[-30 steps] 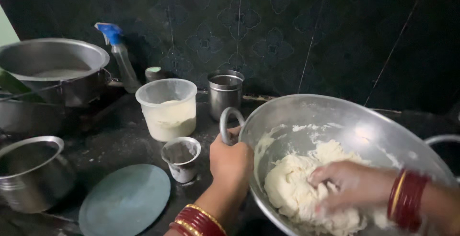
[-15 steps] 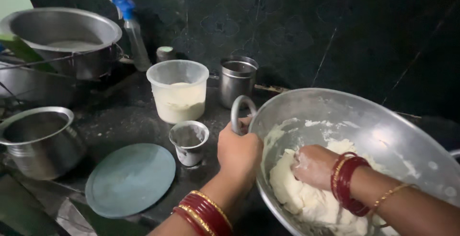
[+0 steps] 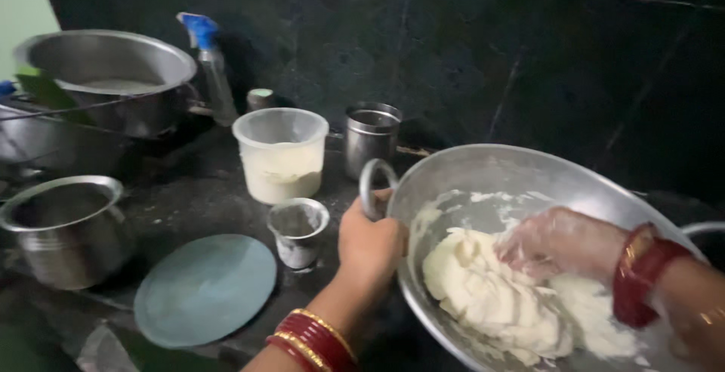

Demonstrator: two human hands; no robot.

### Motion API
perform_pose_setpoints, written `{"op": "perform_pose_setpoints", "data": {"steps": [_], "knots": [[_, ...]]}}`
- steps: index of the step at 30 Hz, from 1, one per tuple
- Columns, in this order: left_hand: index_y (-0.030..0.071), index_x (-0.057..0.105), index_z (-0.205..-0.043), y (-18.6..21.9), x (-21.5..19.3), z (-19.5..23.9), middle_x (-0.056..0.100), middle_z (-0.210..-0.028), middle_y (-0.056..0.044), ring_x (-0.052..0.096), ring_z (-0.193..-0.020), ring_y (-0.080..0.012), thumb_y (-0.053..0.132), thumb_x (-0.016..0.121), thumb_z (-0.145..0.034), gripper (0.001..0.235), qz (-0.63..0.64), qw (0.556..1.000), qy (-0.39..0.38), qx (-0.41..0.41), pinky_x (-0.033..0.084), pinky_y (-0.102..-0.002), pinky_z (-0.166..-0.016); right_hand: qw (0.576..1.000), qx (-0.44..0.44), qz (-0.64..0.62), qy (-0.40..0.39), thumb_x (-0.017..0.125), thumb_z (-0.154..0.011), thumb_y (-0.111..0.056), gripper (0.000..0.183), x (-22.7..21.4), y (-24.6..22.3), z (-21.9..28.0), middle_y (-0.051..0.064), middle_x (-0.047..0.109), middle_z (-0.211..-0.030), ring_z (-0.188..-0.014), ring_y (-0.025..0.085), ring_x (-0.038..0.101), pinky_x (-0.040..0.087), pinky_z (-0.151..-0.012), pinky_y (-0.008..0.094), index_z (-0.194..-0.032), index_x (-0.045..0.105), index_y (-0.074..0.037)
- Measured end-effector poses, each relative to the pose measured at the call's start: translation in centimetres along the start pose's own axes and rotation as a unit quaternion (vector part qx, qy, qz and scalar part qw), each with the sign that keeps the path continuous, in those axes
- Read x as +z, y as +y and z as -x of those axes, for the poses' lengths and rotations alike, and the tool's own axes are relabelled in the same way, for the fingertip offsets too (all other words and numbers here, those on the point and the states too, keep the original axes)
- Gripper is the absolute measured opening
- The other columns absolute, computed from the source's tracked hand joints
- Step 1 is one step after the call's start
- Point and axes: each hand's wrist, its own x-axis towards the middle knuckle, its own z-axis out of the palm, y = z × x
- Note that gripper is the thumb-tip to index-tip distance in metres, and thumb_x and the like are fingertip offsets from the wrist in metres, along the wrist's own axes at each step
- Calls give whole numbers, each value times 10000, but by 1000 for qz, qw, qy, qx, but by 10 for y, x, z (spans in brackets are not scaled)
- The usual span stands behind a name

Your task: The person kneads a large mass of white dough in a metal bowl using both hands. They periodically add liquid from a small metal cup and continue to mix and press the dough until it forms a cohesive ball.

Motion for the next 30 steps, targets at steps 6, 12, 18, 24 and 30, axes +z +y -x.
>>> {"op": "perform_pose_setpoints", "data": {"steps": [6, 12, 18, 24, 30], "knots": [[44, 714, -1102, -9, 1, -4, 750, -813, -92, 671, -595, -188, -50, 562, -655, 481, -11, 999, 28, 21, 517, -310, -548, 985, 35, 152, -70, 529, -902, -32, 391, 53, -43, 57, 83, 791, -1117, -1031, 147, 755, 557, -986, 292, -1175, 775, -164], [52, 621, -1185, -11, 2, 0, 748, -893, -111, 714, -769, -190, 60, 685, -682, 508, -112, 991, 46, 50, 545, -274, -667, 974, 161, -148, -66, 609, -945, -152, 284, 37, -38, 43, 163, 812, -1134, -1020, 231, 744, 564, -945, 357, -1149, 779, -51], [81, 499, -1204, 0, -2, 3, 655, -871, -78, 673, -765, -243, 114, 694, -721, 522, -34, 992, -6, -120, 566, -397, -588, 931, 25, -347, 113, 658, -848, -96, 336, -23, 5, 67, 194, 791, -1121, -1059, 259, 785, 602, -915, 416, -1165, 763, -58], [32, 454, -1284, 32, -9, 11, 656, -826, -134, 666, -668, -271, 154, 728, -767, 598, -133, 987, -18, -87, 566, -388, -536, 902, 191, -205, 328, 706, -956, -122, 301, -25, -36, 119, 200, 792, -1147, -1081, 292, 742, 559, -948, 411, -1221, 751, 14], [141, 699, -1278, 92, -25, 38, 758, -1070, -204, 725, -988, -319, 421, 742, -794, 561, -573, 814, 62, 67, 558, -440, -894, 936, 69, -254, 231, 805, -789, 42, 389, -29, 7, 98, 106, 765, -1103, -988, 241, 753, 646, -851, 383, -1177, 773, 43]]}}
